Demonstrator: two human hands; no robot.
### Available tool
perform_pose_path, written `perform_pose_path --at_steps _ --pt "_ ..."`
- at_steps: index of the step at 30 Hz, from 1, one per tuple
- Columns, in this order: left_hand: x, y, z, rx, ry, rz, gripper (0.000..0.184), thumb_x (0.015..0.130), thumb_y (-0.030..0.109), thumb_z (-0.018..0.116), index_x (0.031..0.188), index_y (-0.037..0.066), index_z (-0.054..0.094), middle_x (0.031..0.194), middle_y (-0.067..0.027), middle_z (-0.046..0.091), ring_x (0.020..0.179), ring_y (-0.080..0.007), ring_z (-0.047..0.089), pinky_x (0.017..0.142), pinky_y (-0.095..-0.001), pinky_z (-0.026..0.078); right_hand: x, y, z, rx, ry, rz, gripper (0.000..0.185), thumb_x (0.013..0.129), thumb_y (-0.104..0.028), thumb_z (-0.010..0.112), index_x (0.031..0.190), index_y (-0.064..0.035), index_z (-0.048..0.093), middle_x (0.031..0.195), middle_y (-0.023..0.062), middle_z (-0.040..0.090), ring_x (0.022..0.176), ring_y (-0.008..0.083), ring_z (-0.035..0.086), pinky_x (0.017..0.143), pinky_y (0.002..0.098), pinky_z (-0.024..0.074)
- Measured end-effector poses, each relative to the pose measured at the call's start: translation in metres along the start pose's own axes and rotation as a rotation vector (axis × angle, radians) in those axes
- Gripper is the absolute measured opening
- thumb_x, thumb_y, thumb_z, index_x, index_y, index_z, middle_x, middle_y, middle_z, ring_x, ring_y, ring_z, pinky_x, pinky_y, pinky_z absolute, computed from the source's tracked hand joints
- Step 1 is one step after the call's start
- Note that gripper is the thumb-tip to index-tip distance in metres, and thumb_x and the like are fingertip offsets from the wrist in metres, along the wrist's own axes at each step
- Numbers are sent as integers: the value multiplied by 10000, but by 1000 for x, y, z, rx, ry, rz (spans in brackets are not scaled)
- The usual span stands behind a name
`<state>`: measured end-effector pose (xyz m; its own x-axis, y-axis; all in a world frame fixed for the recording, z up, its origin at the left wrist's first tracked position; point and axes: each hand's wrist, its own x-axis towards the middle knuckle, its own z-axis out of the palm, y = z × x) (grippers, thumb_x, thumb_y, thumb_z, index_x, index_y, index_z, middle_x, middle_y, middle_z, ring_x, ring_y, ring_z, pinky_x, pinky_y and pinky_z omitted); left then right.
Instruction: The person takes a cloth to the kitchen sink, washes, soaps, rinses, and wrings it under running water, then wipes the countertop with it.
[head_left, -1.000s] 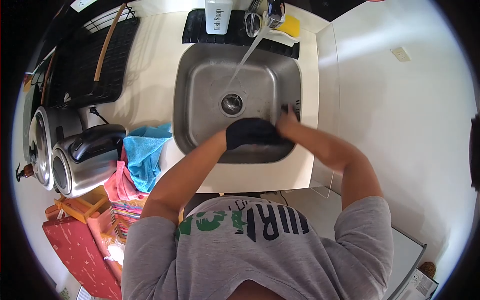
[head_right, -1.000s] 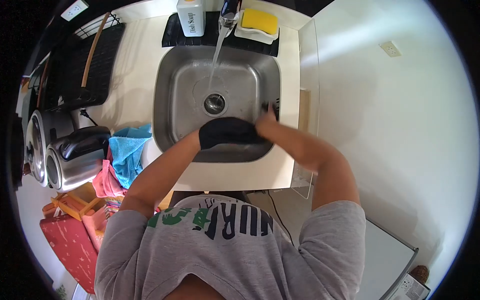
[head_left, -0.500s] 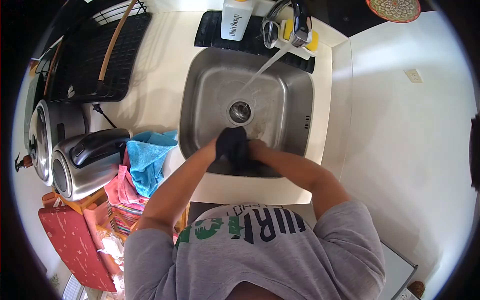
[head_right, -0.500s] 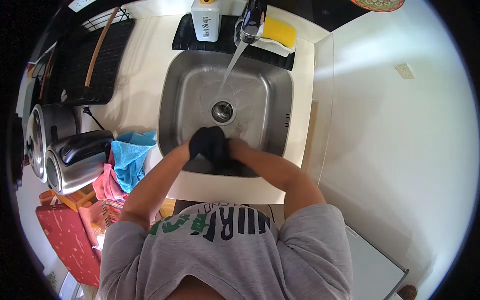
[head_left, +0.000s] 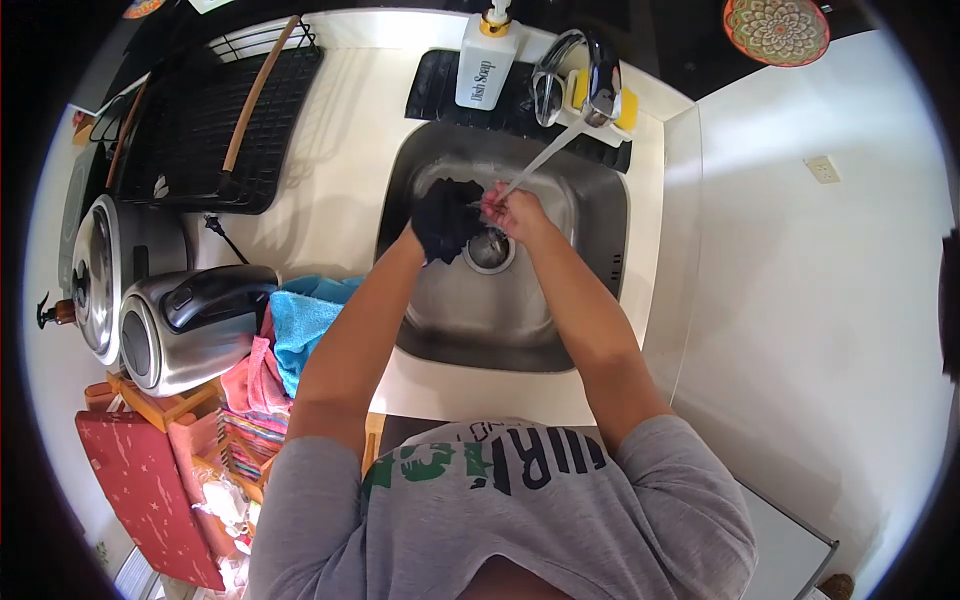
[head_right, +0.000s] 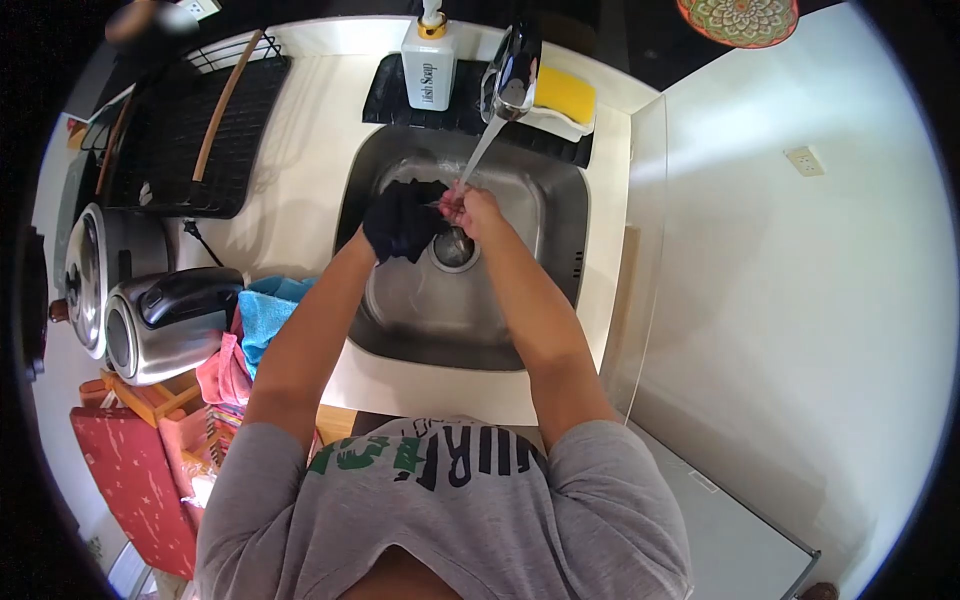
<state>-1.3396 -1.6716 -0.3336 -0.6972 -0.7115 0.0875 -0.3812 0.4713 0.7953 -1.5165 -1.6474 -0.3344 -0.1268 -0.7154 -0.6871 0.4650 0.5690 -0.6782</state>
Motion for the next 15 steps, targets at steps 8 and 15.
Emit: perform_pose_path --at_steps 8,15 --pt "64 -55 71 -450 -42 -166 185 818 65 489 977 70 582 919 -92 619 851 -184 598 704 -299 466 -69 -75 25 -214 -303 -22 243 891 -132 568 1004 83 552 964 191 621 893 290 633 813 371 544" --pt "77 -2 42 -492 -166 -116 232 874 191 520 1043 48 588 976 -81 629 899 -158 592 785 -303 474 -110 -92 5 -389 -367 -202 221 828 -19 555 1014 96 589 954 189 636 868 242 646 798 334 536"
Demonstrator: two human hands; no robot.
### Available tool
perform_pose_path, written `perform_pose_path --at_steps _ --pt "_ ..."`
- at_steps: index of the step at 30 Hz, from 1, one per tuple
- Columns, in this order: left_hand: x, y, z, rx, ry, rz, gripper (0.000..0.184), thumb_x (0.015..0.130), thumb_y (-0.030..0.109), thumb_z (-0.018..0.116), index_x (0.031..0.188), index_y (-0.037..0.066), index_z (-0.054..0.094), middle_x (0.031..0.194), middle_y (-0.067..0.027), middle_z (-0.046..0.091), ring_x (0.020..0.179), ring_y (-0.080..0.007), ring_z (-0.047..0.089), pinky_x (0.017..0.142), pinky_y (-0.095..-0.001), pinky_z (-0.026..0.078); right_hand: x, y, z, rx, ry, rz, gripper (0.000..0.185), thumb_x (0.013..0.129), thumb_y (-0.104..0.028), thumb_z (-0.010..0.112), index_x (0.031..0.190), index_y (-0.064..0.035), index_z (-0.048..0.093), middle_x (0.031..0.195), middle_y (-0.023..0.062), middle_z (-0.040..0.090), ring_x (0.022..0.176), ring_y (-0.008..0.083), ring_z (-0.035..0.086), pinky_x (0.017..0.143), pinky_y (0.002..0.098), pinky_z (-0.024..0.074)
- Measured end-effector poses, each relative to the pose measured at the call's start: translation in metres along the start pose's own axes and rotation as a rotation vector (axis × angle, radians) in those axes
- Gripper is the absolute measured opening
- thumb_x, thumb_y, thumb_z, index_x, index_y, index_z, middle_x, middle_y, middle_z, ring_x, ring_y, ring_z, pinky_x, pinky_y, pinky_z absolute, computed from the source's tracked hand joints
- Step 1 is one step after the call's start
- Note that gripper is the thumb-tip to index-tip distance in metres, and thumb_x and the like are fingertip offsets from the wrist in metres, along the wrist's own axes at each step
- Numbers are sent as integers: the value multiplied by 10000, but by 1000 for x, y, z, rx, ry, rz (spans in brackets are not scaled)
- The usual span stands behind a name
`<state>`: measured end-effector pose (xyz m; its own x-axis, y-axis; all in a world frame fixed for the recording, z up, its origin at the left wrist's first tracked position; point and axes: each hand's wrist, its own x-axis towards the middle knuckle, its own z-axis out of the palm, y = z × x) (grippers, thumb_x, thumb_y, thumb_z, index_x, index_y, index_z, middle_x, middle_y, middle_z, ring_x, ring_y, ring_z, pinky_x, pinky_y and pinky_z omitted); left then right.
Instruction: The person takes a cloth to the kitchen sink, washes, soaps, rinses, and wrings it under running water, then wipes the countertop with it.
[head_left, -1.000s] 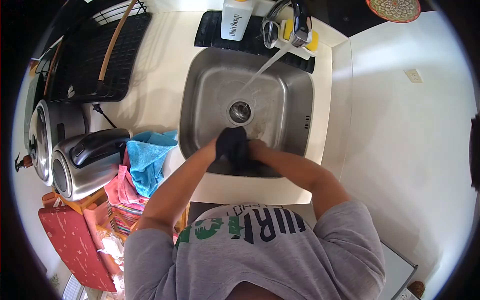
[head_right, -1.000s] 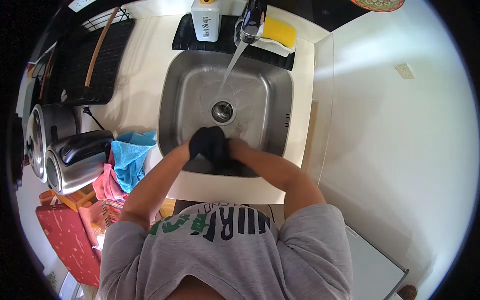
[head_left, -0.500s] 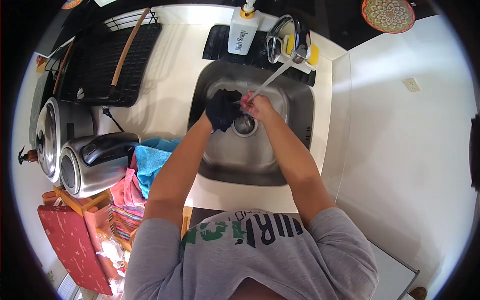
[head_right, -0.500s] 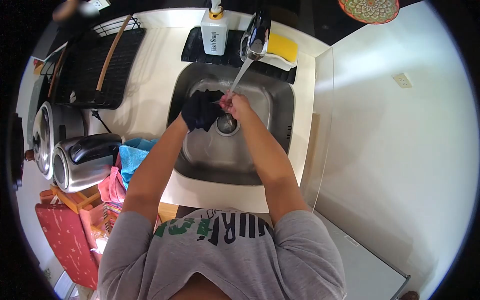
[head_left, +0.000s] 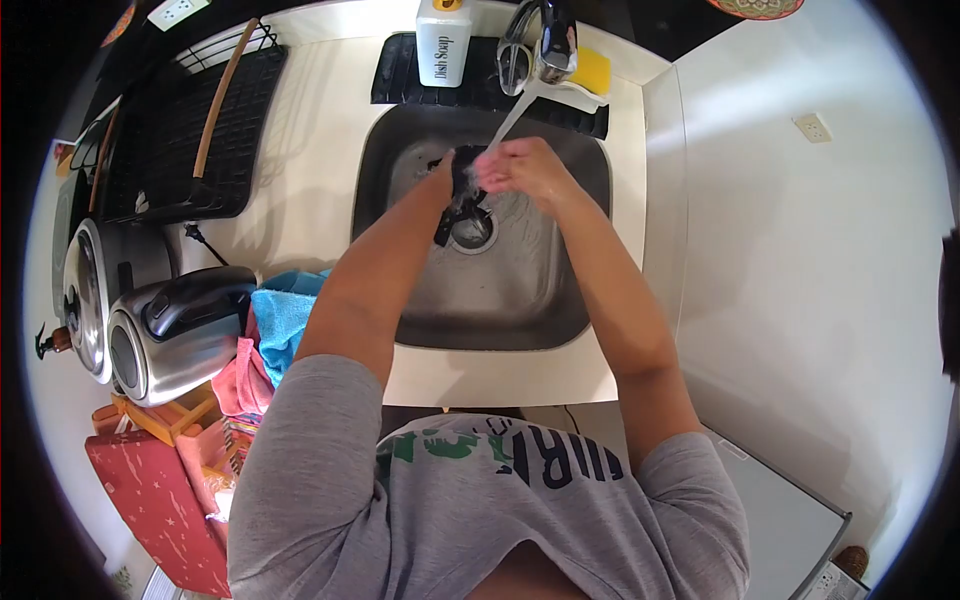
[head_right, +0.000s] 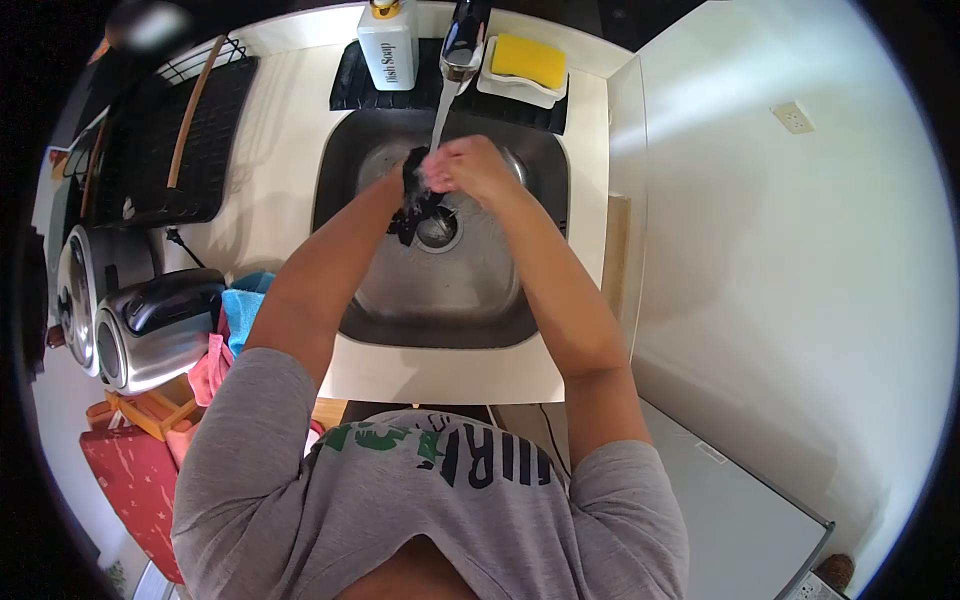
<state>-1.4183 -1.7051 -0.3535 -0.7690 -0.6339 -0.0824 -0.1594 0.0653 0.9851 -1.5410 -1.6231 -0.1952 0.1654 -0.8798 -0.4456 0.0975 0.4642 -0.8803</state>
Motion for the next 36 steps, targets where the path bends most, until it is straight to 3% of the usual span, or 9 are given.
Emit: perform_pose_path --at_steps 4,6,8,12,14,20,27,33,36 --pt "-33 82 -16 48 7 -247 264 880 254 548 1053 61 599 951 -79 628 849 -161 585 748 -323 481 18 78 -19 -1144 161 187 265 716 -85 642 955 26 611 892 208 642 845 264 651 700 352 519" --pt "-43 118 -18 12 57 -469 253 862 264 564 1035 84 607 902 -82 622 779 -175 580 677 -341 484 27 142 -2 -1266 379 162 306 689 -122 677 961 -2 604 886 221 633 856 331 635 735 393 514" --pt "-45 132 -20 -260 257 -729 448 911 409 494 1207 83 573 1102 -86 628 1023 -162 562 950 -319 388 45 196 6 -1183 431 53 329 681 -133 689 975 -15 599 886 222 630 867 350 626 745 415 508" --pt "-42 124 -26 -320 276 -703 493 913 450 466 1240 91 550 1113 -66 626 1031 -153 560 959 -290 378 47 199 2 -1088 578 -54 301 673 -166 718 923 -21 631 843 212 644 846 344 632 755 428 502" --pt "-30 100 -24 -446 225 -571 371 922 413 421 1085 143 614 915 -113 622 772 -181 577 699 -335 474 39 181 -22 -1094 606 -38 275 679 -164 717 897 -13 642 821 204 650 830 333 639 753 422 503" --pt "-17 89 -14 -575 -55 -278 244 885 292 514 1023 109 598 796 -64 603 693 -140 569 649 -293 476 21 159 -93 -856 652 291 210 752 -131 638 923 -9 656 949 228 626 914 374 613 800 411 500" --pt "-52 126 -29 -788 -108 -326 190 902 287 505 871 122 596 698 -17 527 616 -158 516 556 -306 433 -4 85 -18 -927 843 -240 241 753 -164 646 934 -6 653 958 208 597 867 337 606 790 397 486" --pt "-53 74 -22 832 58 340 254 814 200 585 1026 63 558 834 -88 593 741 -264 568 693 -368 474 -64 -62 85 -1078 541 -583 244 722 -79 608 938 34 610 907 213 565 907 360 570 732 439 488" --pt "-79 142 -6 415 332 757 216 805 158 575 1007 82 583 888 -113 620 815 -270 588 768 -382 464 -39 -113 113 -1412 559 -890 289 734 -90 605 985 52 589 1039 236 550 965 377 547 757 436 496"
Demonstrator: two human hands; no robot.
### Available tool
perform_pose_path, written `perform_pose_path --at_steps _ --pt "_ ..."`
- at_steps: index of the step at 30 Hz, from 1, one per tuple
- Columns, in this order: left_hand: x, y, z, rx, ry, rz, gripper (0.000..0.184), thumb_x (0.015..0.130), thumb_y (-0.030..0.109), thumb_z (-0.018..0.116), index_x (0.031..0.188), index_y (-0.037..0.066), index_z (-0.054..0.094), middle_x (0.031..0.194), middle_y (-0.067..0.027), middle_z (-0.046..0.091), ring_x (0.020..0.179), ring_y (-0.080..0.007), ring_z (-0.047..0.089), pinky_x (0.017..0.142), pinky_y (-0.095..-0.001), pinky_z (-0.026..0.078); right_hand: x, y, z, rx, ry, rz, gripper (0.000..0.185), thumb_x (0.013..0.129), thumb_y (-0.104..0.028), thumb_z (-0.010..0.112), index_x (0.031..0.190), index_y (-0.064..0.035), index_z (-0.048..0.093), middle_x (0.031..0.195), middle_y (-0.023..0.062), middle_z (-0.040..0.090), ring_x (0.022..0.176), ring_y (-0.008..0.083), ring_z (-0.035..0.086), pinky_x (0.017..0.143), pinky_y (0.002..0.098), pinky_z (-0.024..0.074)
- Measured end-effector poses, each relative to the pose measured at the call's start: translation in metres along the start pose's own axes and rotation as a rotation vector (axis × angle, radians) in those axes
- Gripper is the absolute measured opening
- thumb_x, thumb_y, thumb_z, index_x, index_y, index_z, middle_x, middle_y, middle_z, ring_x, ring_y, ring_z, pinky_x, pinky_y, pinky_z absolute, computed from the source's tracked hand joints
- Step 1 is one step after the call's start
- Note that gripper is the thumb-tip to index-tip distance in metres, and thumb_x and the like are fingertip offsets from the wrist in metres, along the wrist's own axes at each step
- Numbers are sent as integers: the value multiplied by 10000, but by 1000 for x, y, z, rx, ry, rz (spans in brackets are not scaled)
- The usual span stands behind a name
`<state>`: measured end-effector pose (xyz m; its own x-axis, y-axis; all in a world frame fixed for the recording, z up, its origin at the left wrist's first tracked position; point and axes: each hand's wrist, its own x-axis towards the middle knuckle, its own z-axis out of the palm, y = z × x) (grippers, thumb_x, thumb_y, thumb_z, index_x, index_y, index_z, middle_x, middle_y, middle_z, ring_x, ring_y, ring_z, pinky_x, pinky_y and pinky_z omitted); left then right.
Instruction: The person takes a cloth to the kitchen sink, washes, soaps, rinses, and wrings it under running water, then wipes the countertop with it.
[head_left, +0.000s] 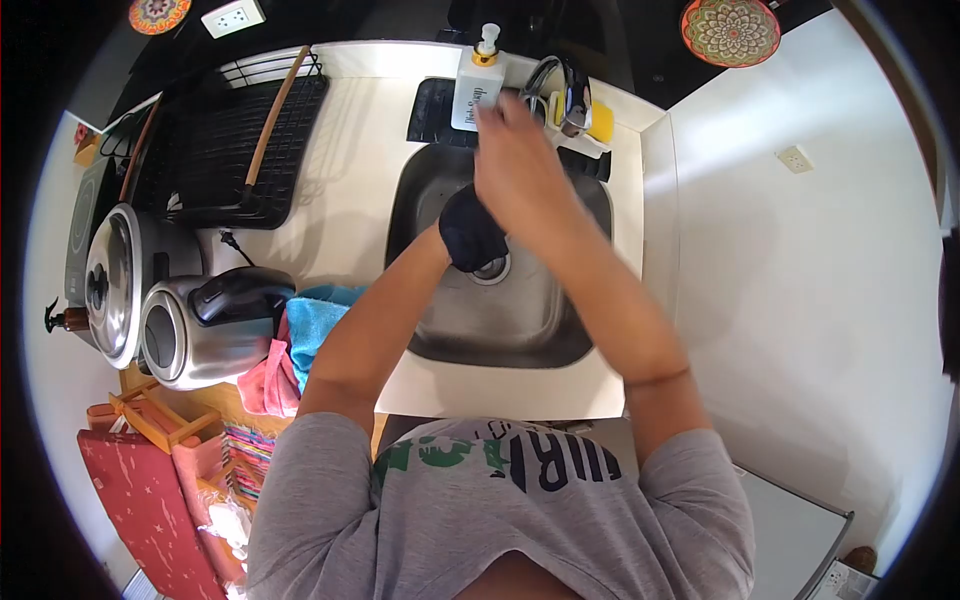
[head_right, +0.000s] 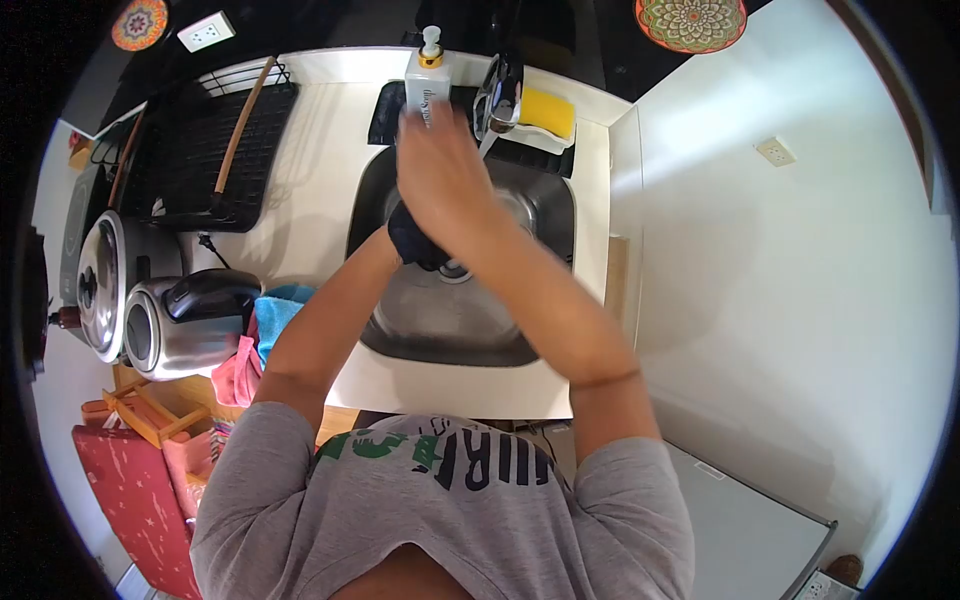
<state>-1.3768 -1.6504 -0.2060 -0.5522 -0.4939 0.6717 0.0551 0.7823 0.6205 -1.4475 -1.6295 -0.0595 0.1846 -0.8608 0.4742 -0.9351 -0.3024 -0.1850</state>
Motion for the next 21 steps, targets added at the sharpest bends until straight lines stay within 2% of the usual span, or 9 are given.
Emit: perform_pose_path --at_steps 1,4,6,7,9,14,17,19,21 --pt "-5 -1 0 75 41 27 166 804 163 602 957 98 608 852 -101 624 832 -243 592 782 -353 462 27 3 3 -125 61 -48 302 735 -94 616 1008 33 595 1102 255 526 996 394 536 763 436 499" --pt "-5 11 -27 469 -606 -5 141 682 252 658 705 116 626 717 -66 606 689 -228 574 689 -323 457 96 16 -1 -354 -20 -9 312 713 -97 654 1011 -5 636 1120 262 562 1022 381 566 773 418 512" --pt "7 36 -42 546 -621 67 180 644 293 672 657 122 618 682 -73 593 663 -235 565 666 -334 452 146 80 42 -304 -229 -75 304 913 -247 514 1067 -5 616 992 214 637 918 363 605 795 394 493" --pt "8 44 -47 623 -632 130 220 606 334 687 610 129 611 648 -80 579 636 -243 556 642 -344 447 169 90 47 -307 -222 -72 304 913 -247 514 1067 -5 616 992 214 637 918 363 605 795 394 493" --pt "6 53 -51 587 -545 198 159 590 290 664 566 146 599 619 -75 585 633 -239 570 640 -331 440 196 85 43 -722 -1097 -348 284 844 -184 572 1017 37 619 913 218 648 791 381 623 727 417 520" --pt "-16 64 -67 309 -362 173 149 591 266 654 538 148 579 600 -77 582 634 -248 567 653 -319 430 127 40 -25 -150 -538 -52 244 672 -79 663 911 -32 670 857 176 647 871 318 632 793 381 500" --pt "-26 74 -74 192 -645 -36 294 678 352 697 572 101 590 638 -89 599 670 -264 578 697 -333 458 92 16 -54 -128 -438 -52 227 683 -40 618 904 -28 668 884 215 645 878 351 628 781 413 498" --pt "-34 85 -72 -199 -502 -519 261 759 305 660 672 64 609 655 -117 615 635 -274 602 618 -353 477 62 6 -67 -122 -411 -34 193 731 -82 597 904 -35 668 879 202 647 872 344 627 794 419 491" --pt "-38 98 -70 -392 -433 -757 249 800 282 642 722 46 619 663 -132 623 617 -279 614 578 -363 487 28 2 -71 -53 -421 10 162 742 -116 603 889 -56 635 836 176 644 839 358 616 779 440 480"
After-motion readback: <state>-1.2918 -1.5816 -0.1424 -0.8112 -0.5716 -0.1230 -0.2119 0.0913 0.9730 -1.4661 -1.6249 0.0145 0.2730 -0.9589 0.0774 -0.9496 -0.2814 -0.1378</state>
